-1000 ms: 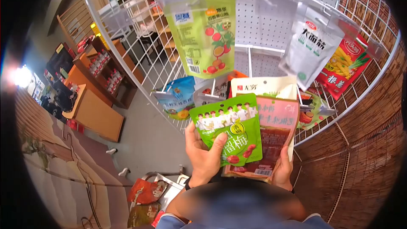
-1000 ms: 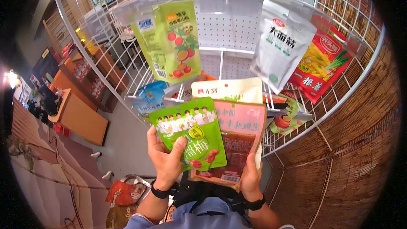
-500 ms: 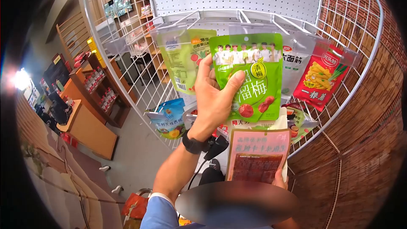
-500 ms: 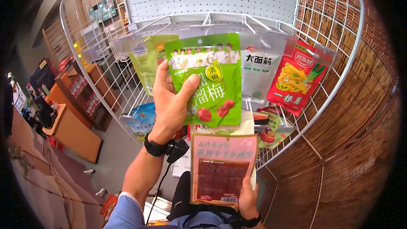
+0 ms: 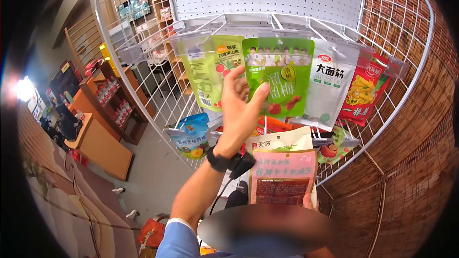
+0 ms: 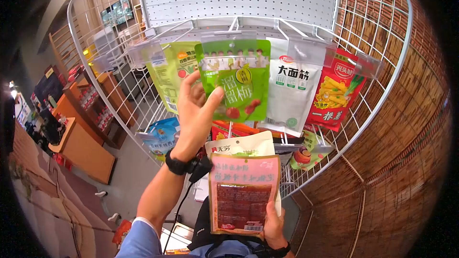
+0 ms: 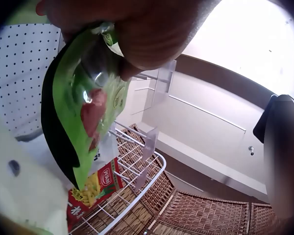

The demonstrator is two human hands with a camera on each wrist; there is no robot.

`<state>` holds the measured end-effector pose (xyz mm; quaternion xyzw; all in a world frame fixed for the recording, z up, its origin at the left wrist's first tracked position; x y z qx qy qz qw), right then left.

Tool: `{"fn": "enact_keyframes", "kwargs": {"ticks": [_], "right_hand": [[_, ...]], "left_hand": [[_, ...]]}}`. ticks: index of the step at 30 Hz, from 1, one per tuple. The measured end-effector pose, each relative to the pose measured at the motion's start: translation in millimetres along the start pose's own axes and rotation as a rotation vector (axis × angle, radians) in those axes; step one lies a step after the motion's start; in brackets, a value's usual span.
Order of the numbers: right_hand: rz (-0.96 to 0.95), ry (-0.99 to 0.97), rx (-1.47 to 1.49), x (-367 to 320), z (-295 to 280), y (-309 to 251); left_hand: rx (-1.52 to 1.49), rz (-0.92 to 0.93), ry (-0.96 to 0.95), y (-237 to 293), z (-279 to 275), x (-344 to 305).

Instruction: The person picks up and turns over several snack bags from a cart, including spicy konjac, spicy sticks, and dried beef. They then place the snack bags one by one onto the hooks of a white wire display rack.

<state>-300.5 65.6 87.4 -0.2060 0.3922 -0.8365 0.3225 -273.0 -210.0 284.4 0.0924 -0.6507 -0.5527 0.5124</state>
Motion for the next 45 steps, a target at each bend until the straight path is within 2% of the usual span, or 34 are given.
{"fn": "enact_keyframes", "kwargs": {"ticks": [3,5,7,11,13,14,15,17,19,21,22,23,25,27,29,32,34,38,45], "right_hand": [[-0.067,0.067,0.027,3,-13,2],[-0.143,0.103,0.038,6,-21,2],[-0.115,0.113,0.118,8,-21,5],[-0.070,0.122,0.155,12,-26,16],[-0.063,0.107,0.170,18,-19,19],[-0.116,0.101,0.134,21,-12,13],[-0.170,0.095,0.097,23,-7,7],[-0.146,0.088,0.093,23,-9,11],[-0.115,0.084,0.085,22,-15,17],[-0.085,0.081,0.078,22,-16,21],[-0.084,0.079,0.080,21,-12,19],[-0.098,0.091,0.147,21,-5,16],[-0.108,0.087,0.218,21,-7,18],[-0.010,0.047,0.375,18,-17,35],[-0.023,0.061,0.351,17,-16,29],[-0.057,0.197,0.275,16,-39,29],[-0.054,0.180,0.275,18,-40,32],[-0.056,0.216,0.265,18,-45,32],[-0.068,0.252,0.228,9,-47,32]], "left_hand": [[0.148,-0.044,0.039,-22,-25,-33],[0.314,-0.009,0.096,-31,-43,-67],[0.148,-0.117,0.104,-45,-48,-108],[0.342,-0.126,-0.056,-48,-40,-176],[0.155,-0.292,-0.071,-63,-38,-204],[0.121,-0.308,-0.046,-55,-40,-210],[0.125,-0.309,-0.039,-54,-38,-211],[-0.085,-0.119,0.118,-36,-43,-211],[-0.026,-0.115,0.128,-40,-49,-218],[0.292,-0.330,-0.151,-66,-39,-232],[0.244,-0.420,-0.087,-69,-40,-237],[0.247,-0.415,-0.085,-69,-38,-234],[0.274,-0.182,-0.042,-49,-36,-221],[0.219,-0.189,0.008,-48,-38,-217],[0.163,-0.185,0.061,-48,-45,-211],[0.062,-0.202,0.147,-49,-59,-203],[-0.042,-0.296,0.234,-52,-75,-194],[-0.085,-0.216,0.324,-36,-96,-163],[-0.084,-0.025,0.340,3,-124,-95]]}}
Point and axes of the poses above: each hand's wrist, its own x-axis towards the middle knuckle, its own z-axis out of the palm, y = z × x, the point moved 9 cm from there along x, towards the middle knuckle, and after that the axes turned 9 degrees about x, right-handed, at the moved point
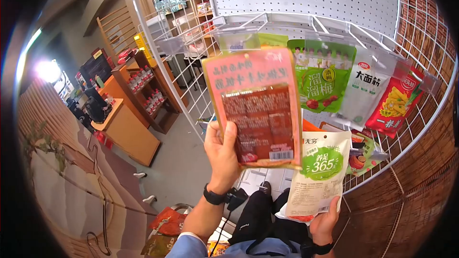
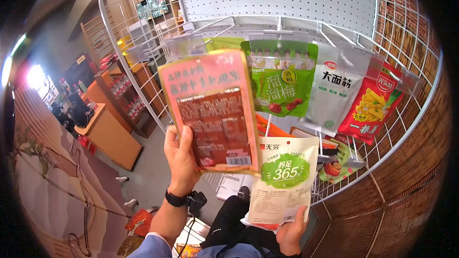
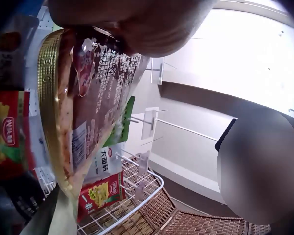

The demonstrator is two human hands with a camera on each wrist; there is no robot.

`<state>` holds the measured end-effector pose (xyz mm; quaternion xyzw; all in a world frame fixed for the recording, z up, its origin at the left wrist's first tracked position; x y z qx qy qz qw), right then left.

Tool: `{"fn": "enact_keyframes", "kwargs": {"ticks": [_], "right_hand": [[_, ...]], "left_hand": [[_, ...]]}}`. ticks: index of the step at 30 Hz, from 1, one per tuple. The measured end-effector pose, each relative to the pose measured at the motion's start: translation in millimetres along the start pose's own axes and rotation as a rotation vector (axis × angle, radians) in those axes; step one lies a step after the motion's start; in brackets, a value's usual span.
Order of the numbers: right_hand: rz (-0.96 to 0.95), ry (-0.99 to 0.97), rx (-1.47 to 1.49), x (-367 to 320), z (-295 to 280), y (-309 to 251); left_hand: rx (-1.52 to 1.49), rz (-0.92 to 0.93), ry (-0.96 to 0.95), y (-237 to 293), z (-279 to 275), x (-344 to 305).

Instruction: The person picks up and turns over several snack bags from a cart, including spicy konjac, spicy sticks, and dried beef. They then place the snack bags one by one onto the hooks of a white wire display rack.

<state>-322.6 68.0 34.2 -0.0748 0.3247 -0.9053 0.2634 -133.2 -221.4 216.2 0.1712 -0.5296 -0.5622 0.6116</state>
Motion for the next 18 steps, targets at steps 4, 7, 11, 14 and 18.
{"fn": "enact_keyframes", "kwargs": {"ticks": [4,7,11,14,18], "right_hand": [[-0.022,-0.004,-0.004,-2,1,-1],[-0.009,0.031,0.020,-2,-4,-1],[0.011,0.006,0.016,-3,1,0],[0.017,-0.006,0.017,-4,0,4],[0.033,0.015,0.024,-5,-2,7]], "left_hand": [[-0.109,-0.008,-0.004,10,2,27],[-0.125,-0.005,-0.005,9,3,36],[-0.122,-0.066,-0.033,-3,4,38],[-0.121,-0.100,-0.026,-10,5,38],[-0.123,-0.108,-0.017,-9,6,38]]}}
Point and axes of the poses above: each hand's wrist, its own x-axis towards the middle knuckle, its own z-axis out of the palm, y = z × x, the point moved 9 cm from there along x, towards the middle knuckle, and after that the axes turned 9 degrees about x, right-handed, at the moved point
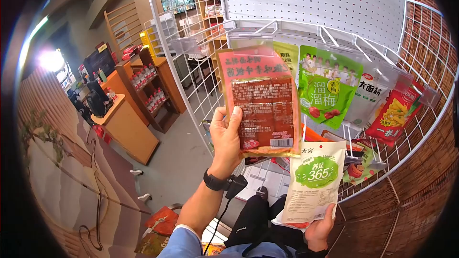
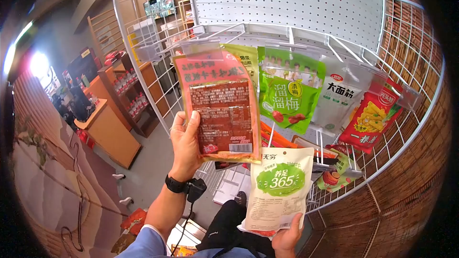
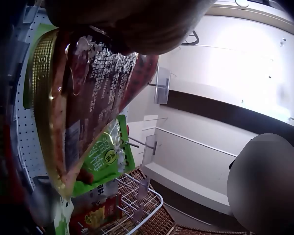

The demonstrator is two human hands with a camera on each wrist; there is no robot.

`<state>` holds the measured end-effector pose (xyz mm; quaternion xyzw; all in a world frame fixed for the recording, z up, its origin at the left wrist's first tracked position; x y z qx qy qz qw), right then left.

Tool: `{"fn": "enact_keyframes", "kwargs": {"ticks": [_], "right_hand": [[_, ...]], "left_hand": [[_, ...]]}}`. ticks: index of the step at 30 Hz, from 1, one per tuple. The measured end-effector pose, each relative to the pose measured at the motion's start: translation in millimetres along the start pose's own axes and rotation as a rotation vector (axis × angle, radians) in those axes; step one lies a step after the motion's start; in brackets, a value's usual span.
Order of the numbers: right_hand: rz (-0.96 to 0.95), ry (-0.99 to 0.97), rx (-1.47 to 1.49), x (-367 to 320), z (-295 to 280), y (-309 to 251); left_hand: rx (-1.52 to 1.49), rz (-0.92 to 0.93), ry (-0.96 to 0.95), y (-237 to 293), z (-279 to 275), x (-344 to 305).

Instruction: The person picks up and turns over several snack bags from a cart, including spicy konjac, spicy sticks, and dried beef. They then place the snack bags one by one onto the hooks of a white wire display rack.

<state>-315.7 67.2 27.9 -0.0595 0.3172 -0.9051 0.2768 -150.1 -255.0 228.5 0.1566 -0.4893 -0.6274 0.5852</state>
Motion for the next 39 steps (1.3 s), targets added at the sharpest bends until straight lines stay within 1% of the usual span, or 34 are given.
{"fn": "enact_keyframes", "kwargs": {"ticks": [7,15,22,34,36,39], "right_hand": [[0.001,-0.044,0.002,0,4,2],[0.016,-0.035,0.017,-3,8,4],[-0.006,-0.040,-0.010,-3,7,4],[0.017,-0.042,-0.012,-5,6,8],[0.010,-0.035,-0.029,-5,6,7],[0.020,-0.042,-0.008,-6,9,8]], "left_hand": [[0.004,0.027,0.006,7,-1,8],[0.032,-0.035,-0.005,-3,-3,8],[-0.009,0.009,-0.008,4,-1,6],[-0.005,-0.039,-0.012,2,-1,6],[0.031,0.000,-0.037,4,0,10],[0.082,-0.013,-0.014,-5,-5,22]]}}
Point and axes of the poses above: each hand's wrist, its own x-axis towards the middle knuckle, its own z-axis out of the palm, y = z × x, the point moved 9 cm from there along x, towards the middle knuckle, and after that the axes turned 9 degrees about x, right-handed, at the moved point
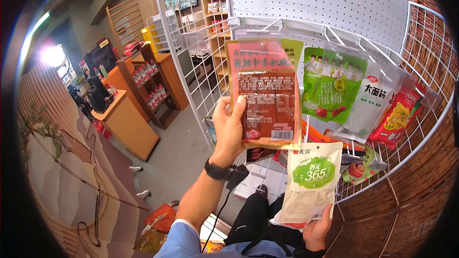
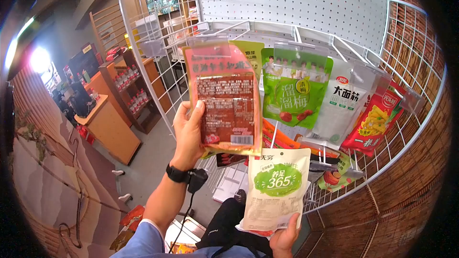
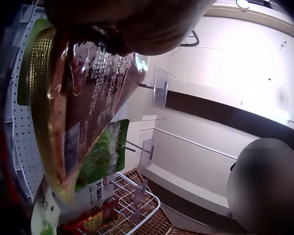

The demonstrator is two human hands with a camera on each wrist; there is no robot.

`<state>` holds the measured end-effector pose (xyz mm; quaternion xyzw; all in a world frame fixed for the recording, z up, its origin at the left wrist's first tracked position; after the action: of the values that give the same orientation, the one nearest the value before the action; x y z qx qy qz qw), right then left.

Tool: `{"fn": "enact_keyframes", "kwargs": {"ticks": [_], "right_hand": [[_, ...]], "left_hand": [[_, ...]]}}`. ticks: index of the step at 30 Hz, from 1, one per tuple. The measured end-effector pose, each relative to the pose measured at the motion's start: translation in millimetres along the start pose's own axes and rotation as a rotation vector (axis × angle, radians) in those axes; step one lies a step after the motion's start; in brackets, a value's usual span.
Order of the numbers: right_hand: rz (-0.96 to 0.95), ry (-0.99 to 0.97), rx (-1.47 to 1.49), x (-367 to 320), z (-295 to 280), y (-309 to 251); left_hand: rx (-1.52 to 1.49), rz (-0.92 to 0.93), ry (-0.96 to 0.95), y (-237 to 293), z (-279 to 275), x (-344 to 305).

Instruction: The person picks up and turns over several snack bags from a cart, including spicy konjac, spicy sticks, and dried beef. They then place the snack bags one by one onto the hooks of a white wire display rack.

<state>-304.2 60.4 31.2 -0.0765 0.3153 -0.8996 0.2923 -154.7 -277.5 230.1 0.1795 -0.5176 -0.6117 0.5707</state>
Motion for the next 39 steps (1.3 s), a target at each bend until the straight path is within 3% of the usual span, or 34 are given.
{"fn": "enact_keyframes", "kwargs": {"ticks": [5,7,13,15,16,18,19,21,24,26,29,30,33,39], "right_hand": [[-0.001,-0.030,-0.019,-1,3,-2],[-0.002,-0.042,-0.005,-3,2,-2],[0.029,0.056,0.009,-5,-7,-1],[0.001,-0.051,-0.059,0,1,-5],[0.002,-0.019,-0.062,1,-4,-4],[-0.008,-0.056,-0.099,2,-1,0],[-0.005,-0.040,-0.100,3,-1,2],[-0.021,-0.049,-0.095,5,4,4],[0.045,-0.064,-0.028,5,2,9],[0.034,-0.065,-0.049,5,-1,10],[0.027,-0.069,-0.090,4,2,10],[0.039,-0.065,-0.115,4,3,11],[-0.001,-0.105,-0.047,3,11,7],[-0.023,-0.074,0.042,5,-4,5]], "left_hand": [[0.128,0.082,0.065,-15,-7,23],[0.220,0.210,0.159,-5,-11,17],[0.703,0.462,0.337,6,-24,-50],[0.712,0.564,0.211,-1,-14,-82],[0.623,0.501,0.099,-15,-11,-97],[0.408,0.154,-0.203,-50,7,-131],[0.462,-0.030,-0.344,-66,12,-153],[0.279,-0.272,-0.436,-94,19,-196],[0.217,-0.184,-0.439,-90,29,-218],[-0.015,-0.166,-0.353,-81,31,-214],[0.223,-0.110,-0.399,-86,31,-215],[0.351,-0.176,-0.432,-85,39,-211],[0.416,-0.183,-0.444,-91,42,-203],[0.227,-0.149,-0.294,-59,60,-159]]}}
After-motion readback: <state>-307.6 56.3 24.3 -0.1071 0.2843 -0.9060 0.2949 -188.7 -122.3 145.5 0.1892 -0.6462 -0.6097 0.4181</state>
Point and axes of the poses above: each hand's wrist, its own x-axis towards the middle knuckle, its own z-axis out of the palm, y = z × x, the point moved 9 cm from there along x, towards the middle knuckle, and after that the axes turned 9 degrees about x, right-handed, at the moved point
